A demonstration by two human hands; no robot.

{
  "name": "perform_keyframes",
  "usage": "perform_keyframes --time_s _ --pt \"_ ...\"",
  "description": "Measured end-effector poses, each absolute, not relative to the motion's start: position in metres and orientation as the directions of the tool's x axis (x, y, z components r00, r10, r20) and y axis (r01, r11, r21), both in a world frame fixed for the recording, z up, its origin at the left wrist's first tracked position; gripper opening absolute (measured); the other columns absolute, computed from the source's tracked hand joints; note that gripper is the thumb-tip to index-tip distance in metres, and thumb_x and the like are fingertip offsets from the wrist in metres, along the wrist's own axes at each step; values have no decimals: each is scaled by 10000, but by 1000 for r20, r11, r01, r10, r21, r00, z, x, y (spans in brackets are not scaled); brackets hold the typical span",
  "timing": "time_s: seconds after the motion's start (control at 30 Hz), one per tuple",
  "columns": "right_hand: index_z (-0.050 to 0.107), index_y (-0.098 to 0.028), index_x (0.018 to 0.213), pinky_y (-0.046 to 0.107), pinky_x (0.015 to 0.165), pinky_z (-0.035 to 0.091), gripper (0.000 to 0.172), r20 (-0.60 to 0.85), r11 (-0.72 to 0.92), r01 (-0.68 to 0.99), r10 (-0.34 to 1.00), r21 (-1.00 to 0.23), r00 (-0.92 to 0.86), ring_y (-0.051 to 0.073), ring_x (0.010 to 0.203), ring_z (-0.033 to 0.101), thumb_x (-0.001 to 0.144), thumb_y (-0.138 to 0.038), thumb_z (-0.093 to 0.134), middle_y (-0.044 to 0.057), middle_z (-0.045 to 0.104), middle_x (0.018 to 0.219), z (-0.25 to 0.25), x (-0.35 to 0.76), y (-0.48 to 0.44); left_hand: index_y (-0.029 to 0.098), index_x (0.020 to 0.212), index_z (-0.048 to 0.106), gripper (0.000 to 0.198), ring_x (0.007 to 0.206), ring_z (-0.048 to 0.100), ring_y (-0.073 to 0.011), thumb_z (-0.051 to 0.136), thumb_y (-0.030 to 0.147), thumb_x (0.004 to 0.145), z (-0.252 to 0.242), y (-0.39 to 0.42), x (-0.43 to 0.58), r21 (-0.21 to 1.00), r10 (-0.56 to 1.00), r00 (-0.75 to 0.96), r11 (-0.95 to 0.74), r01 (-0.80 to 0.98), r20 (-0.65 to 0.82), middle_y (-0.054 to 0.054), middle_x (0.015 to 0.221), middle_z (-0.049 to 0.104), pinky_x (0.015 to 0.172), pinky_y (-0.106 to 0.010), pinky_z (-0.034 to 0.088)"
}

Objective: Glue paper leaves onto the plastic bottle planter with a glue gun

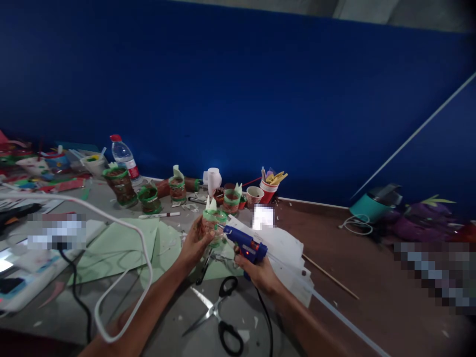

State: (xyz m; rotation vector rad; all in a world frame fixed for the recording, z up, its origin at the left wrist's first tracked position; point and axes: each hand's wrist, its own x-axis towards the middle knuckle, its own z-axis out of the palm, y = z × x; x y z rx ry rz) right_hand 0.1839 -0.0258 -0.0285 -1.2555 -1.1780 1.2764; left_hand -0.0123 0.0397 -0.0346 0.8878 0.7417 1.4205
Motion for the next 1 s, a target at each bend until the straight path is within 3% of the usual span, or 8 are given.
perform_keyframes --time_s 0.13,0.33,1.0 --pt "681 -177 843 343 686 467 288 -59 -58 77 998 -995 -1 184 702 559 679 -407 742 26 654 759 -20 181 -28 234 1185 596 614 1161 565 -278 843 293 626 -35 39 -9 922 983 -24 -177 -343 180 -82 1169 653 998 -363 427" --pt "662 -171 787 333 681 453 289 -49 -49 107 999 -993 3 174 682 534 664 -426 721 16 611 722 -12 178 -29 208 1220 544 614 1175 566 -288 794 379 685 -38 40 -8 943 975 4 -212 -256 221 -105 1218 629 1035 -441 401" --pt "559 -187 673 309 599 391 278 -38 -37 186 999 -982 -1 149 613 436 715 -446 652 -12 499 622 -15 178 -26 214 1266 517 694 1118 611 -282 817 365 659 -41 38 -7 944 983 6 -174 -280 183 -102 1201 645 981 -425 461"
